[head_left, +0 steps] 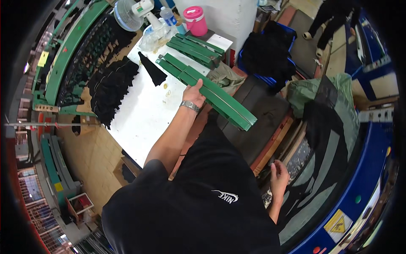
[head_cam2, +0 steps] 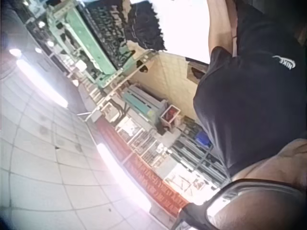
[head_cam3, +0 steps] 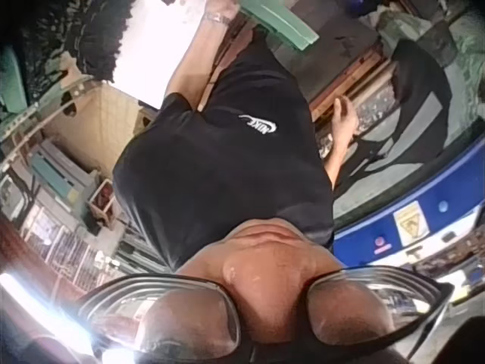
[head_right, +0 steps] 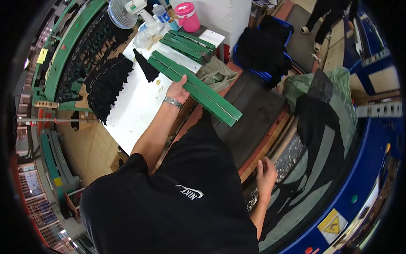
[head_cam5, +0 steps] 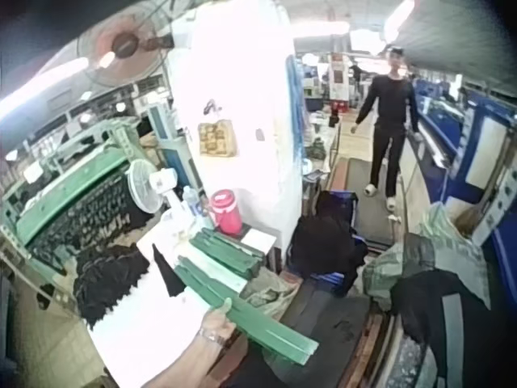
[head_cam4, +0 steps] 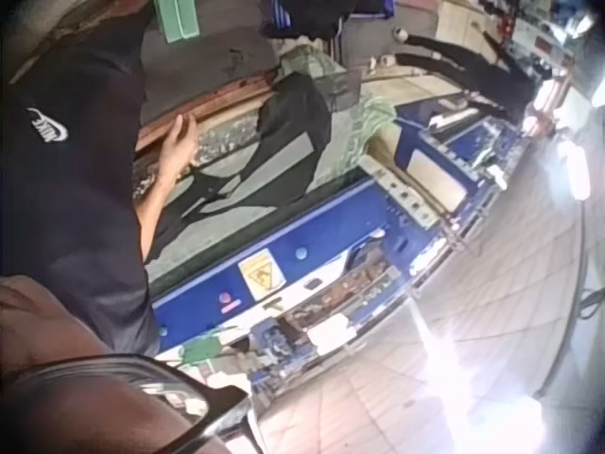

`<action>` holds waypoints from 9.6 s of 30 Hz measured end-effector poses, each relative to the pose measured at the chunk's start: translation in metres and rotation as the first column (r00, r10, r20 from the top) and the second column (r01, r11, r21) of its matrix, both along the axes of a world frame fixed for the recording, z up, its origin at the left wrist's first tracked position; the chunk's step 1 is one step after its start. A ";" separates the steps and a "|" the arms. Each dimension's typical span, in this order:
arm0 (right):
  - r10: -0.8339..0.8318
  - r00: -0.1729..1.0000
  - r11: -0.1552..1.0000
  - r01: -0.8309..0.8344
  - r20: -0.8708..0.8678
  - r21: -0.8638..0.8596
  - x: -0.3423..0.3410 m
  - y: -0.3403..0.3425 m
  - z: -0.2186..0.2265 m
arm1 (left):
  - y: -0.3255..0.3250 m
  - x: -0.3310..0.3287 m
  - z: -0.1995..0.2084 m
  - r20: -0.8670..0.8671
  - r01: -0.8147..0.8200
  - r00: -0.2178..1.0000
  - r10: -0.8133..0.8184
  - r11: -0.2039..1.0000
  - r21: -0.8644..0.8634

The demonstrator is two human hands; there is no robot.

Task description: The person uses a green plastic template to mark and cut shapes from a large piece of black fabric on a cutting table. They then bundle the cut pieces with rubber bands and place them into a cardboard box. The person also handles a large roll of black fabric, spreading it out on a table.

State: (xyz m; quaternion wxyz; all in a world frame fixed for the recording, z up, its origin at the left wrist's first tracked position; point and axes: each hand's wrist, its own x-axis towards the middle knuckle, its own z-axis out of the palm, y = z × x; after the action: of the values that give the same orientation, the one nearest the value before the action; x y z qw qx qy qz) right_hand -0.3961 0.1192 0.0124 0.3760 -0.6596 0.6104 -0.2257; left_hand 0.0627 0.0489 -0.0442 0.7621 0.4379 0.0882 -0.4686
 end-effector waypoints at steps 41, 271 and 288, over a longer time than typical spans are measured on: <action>0.258 0.921 0.877 -0.096 -0.292 0.472 0.198 -0.133 -0.030 | -0.154 0.335 -0.228 -0.169 0.008 0.983 0.066 0.914 0.405; -0.722 -0.371 -0.040 0.865 0.584 0.500 -0.136 0.320 -0.018 | 0.101 -0.661 0.119 0.640 0.585 0.005 0.768 -0.522 0.621; -0.736 -0.300 0.077 0.853 0.606 0.516 -0.136 0.291 -0.031 | 0.079 -0.598 0.124 0.649 0.546 -0.038 0.760 -0.528 0.650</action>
State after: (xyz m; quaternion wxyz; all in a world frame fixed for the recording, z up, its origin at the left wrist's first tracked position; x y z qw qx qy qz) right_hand -0.5321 0.4102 -0.0189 0.2930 0.0991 0.6244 -0.7173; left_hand -0.5353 0.1275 0.0797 -0.0136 0.2961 0.9297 0.2184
